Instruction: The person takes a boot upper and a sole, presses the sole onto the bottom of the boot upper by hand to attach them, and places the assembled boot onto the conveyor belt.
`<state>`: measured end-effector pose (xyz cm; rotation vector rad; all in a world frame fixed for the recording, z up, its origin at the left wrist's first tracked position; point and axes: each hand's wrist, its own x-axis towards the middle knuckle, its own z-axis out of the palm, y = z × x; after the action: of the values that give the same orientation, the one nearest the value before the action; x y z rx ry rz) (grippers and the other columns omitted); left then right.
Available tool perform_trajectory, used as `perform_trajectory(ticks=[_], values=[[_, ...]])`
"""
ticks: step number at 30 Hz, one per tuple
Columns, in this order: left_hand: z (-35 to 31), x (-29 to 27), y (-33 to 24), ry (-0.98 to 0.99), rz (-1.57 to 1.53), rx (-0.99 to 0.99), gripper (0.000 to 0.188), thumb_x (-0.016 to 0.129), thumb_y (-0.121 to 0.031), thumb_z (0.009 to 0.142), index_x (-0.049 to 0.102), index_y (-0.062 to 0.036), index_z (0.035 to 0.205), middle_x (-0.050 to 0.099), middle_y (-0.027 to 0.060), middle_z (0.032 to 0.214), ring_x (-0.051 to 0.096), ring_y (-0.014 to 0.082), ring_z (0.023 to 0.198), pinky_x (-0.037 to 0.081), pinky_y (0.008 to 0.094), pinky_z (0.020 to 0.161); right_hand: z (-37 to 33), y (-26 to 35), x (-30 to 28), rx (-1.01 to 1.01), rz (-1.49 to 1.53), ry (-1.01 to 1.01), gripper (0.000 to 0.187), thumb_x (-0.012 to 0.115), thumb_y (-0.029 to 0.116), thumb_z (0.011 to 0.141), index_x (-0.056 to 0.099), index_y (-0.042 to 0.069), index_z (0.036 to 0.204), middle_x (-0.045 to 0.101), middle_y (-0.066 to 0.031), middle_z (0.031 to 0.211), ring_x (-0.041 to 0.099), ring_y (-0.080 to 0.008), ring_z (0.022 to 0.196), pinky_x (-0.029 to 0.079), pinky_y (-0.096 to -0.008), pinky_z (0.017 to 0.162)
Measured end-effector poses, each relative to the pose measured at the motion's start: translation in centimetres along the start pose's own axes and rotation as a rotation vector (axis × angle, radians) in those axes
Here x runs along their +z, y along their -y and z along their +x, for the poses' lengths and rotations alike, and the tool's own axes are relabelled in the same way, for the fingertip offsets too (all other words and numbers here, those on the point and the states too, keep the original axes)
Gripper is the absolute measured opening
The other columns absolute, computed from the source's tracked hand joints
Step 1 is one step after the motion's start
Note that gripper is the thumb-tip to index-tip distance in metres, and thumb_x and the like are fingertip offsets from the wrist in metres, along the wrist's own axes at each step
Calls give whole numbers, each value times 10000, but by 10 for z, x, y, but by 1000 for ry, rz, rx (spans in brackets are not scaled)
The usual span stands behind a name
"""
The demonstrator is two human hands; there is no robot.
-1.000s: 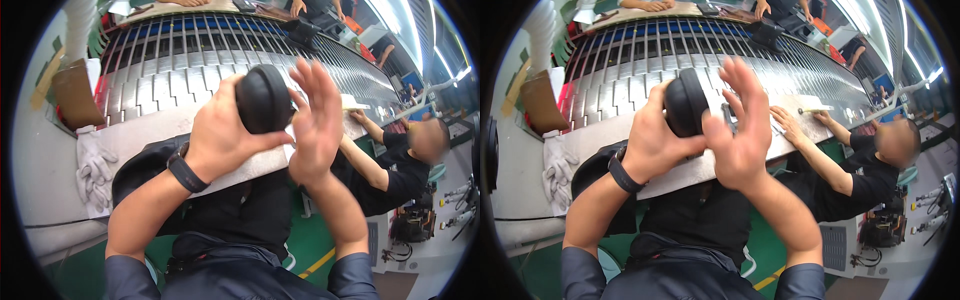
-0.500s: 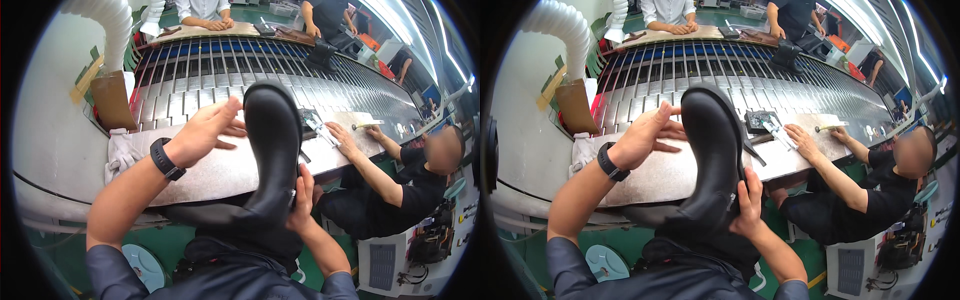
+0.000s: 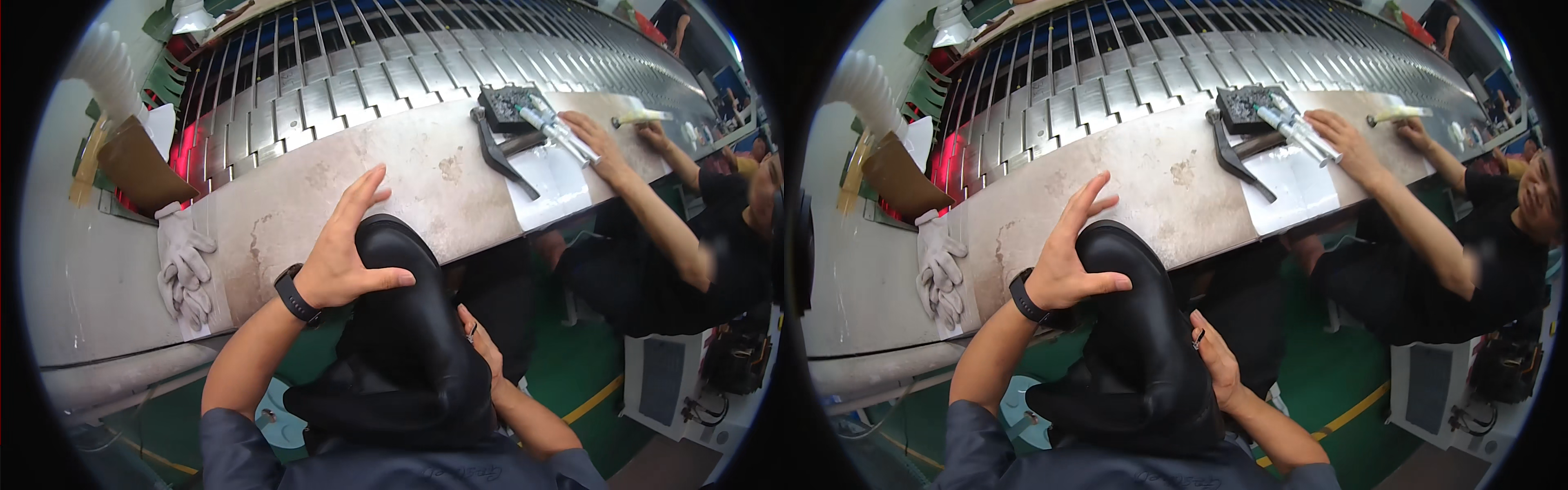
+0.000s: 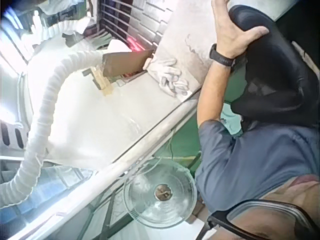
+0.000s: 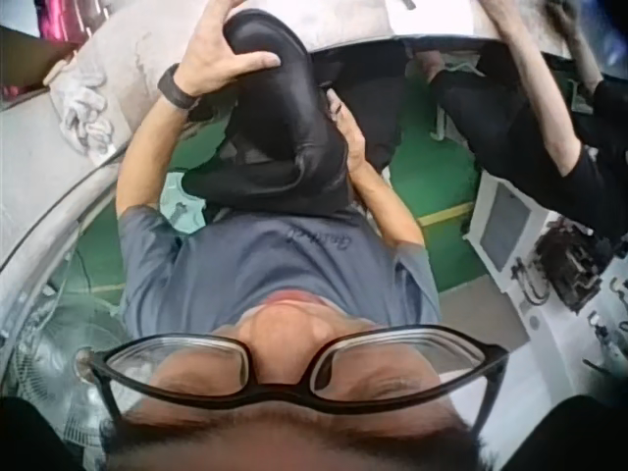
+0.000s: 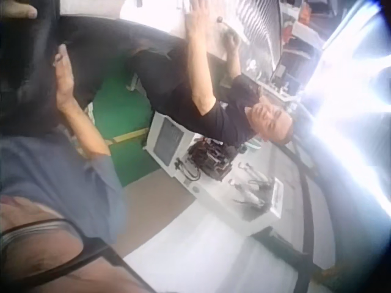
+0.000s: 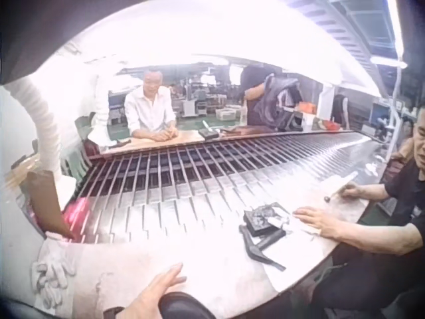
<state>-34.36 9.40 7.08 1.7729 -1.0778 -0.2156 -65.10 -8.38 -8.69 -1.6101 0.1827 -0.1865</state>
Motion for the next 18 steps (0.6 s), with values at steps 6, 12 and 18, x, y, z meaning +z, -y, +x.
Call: perform_trajectory(ticks=[6, 12, 18], values=[[8, 2, 0, 165, 106, 139, 915, 980, -290, 751, 582, 1, 1522, 685, 213, 1401, 698, 355, 1266, 550, 416, 1094, 29, 37, -1, -471, -378, -18, 518, 715, 74, 984, 520, -108, 1429, 527, -438, 1498, 563, -610, 1377, 505, -604, 1147], [11, 8, -7, 62, 114, 121, 520, 925, -184, 767, 754, 23, 1213, 768, 191, 1175, 791, 322, 1009, 642, 359, 853, 29, 31, 0, -450, -361, -2, 435, 708, 65, 972, 548, -83, 1349, 554, -421, 1471, 583, -626, 1341, 530, -621, 1112], [7, 10, -13, 7, 158, 48, 470, 912, -164, 788, 752, 24, 1188, 767, 192, 1171, 784, 327, 1034, 634, 371, 886, 36, 15, 1, -488, -294, 11, 454, 702, 122, 994, 542, -45, 1386, 562, -415, 1463, 585, -639, 1327, 530, -634, 1102]])
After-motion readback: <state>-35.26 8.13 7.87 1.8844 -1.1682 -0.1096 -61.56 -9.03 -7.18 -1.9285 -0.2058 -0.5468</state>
